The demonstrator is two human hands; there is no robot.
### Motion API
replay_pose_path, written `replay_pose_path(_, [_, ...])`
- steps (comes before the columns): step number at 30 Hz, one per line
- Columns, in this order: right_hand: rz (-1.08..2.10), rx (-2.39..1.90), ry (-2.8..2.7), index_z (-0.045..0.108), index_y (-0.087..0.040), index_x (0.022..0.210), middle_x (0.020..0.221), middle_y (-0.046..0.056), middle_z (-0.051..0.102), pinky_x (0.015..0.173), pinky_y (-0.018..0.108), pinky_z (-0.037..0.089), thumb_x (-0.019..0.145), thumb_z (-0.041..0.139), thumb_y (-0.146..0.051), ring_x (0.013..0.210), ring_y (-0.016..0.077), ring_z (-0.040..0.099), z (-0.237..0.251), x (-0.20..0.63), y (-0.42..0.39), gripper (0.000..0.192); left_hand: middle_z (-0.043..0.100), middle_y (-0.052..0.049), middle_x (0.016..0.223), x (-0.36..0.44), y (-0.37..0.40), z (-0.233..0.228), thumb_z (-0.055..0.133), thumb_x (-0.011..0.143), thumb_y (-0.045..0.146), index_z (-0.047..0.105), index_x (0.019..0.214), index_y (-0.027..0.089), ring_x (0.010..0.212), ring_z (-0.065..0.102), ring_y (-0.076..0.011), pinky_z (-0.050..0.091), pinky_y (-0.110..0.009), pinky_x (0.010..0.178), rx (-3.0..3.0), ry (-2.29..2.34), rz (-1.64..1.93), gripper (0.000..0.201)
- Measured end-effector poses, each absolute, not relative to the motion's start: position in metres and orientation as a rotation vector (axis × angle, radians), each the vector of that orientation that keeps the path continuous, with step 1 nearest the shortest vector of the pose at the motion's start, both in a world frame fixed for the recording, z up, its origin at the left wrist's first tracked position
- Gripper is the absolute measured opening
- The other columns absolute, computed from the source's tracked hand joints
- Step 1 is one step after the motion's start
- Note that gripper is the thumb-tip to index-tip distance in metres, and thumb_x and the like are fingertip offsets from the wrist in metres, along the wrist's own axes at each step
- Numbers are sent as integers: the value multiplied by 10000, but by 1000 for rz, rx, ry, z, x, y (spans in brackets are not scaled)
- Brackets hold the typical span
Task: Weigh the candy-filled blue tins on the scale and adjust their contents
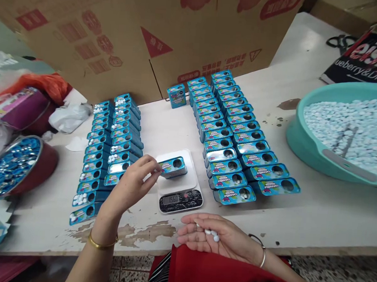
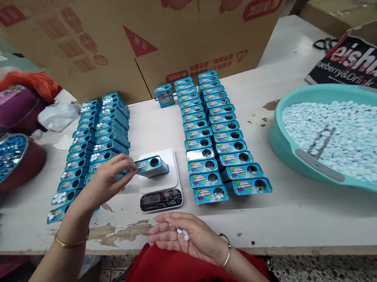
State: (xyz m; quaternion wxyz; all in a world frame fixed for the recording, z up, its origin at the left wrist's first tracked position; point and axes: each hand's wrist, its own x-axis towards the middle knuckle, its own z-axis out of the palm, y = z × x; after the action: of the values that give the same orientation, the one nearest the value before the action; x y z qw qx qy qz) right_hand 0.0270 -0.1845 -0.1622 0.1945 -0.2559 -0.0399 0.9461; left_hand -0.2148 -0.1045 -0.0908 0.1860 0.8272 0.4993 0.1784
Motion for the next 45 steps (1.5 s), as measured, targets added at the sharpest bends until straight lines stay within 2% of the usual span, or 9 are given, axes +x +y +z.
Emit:
replay_pose_path(7, [2630,-723,-110,608,-62,1105,1049,176,707,883,327,500,841,603,-241,1008,253,676,-165,26,-185,319,544,-5,806,-209,-115,-85,537,873,135,546,838,178,759,531,-109,432,-244,682,2329,1476,723,56])
replay_pose_path(12, [2630,-741,-112,609,-62,1100,1044,175,705,878,326,503,831,615,-249,992,245,681,-163,25,-186,328,557,-17,847,-214,-112,-90,517,907,210,592,972,196,773,534,-121,438,-263,691,2277,1492,528,100])
replay_pose_path(19, [2625,-728,-91,605,-65,1107,1053,180,697,893,330,490,844,602,-249,982,228,683,-165,25,-186,321,551,-21,789,-198,-118,-72,501,908,211,550,821,198,739,516,-133,440,-287,649,2226,1416,605,101])
replay_pose_path(24, [2673,-674,73,629,-61,1035,959,135,712,859,303,502,879,558,-345,916,207,699,-168,23,-186,332,591,-43,956,-165,-147,-71,503,926,267,561,1042,229,854,559,-143,494,-287,719,2157,1056,311,135])
replay_pose_path(27, [2654,-674,53,638,-68,1012,911,114,710,773,268,517,894,535,-352,845,188,706,-169,24,-186,324,606,-48,1030,-170,-148,-77,536,911,253,542,1138,232,939,566,-154,488,-311,799,2221,1183,513,228])
replay_pose_path(32, [2609,-681,-126,636,-83,1041,901,112,698,604,203,484,882,553,-273,740,147,691,-169,26,-188,261,605,-15,873,-211,-130,-80,541,900,215,603,952,214,815,566,-132,453,-288,714,2090,1608,975,81])
replay_pose_path(39, [2581,-740,-292,651,-109,1013,769,73,689,456,158,390,859,602,-352,565,82,606,-169,25,-188,292,606,-27,933,-227,-109,-90,541,900,271,601,984,201,835,550,-135,449,-279,710,2162,1640,914,125])
replay_pose_path(42, [2576,-773,-312,648,-107,959,676,50,672,399,151,308,850,607,-404,474,55,540,-169,25,-187,319,595,-48,995,-221,-104,-95,549,896,322,579,1063,207,893,557,-157,469,-297,750,2236,1587,770,205])
replay_pose_path(45, [2598,-769,-356,638,-103,917,646,41,664,371,158,251,838,608,-447,431,43,505,-170,25,-186,353,556,-78,1136,-213,-101,-99,622,841,391,453,1275,240,1002,550,-201,473,-365,857,2325,1504,497,489])
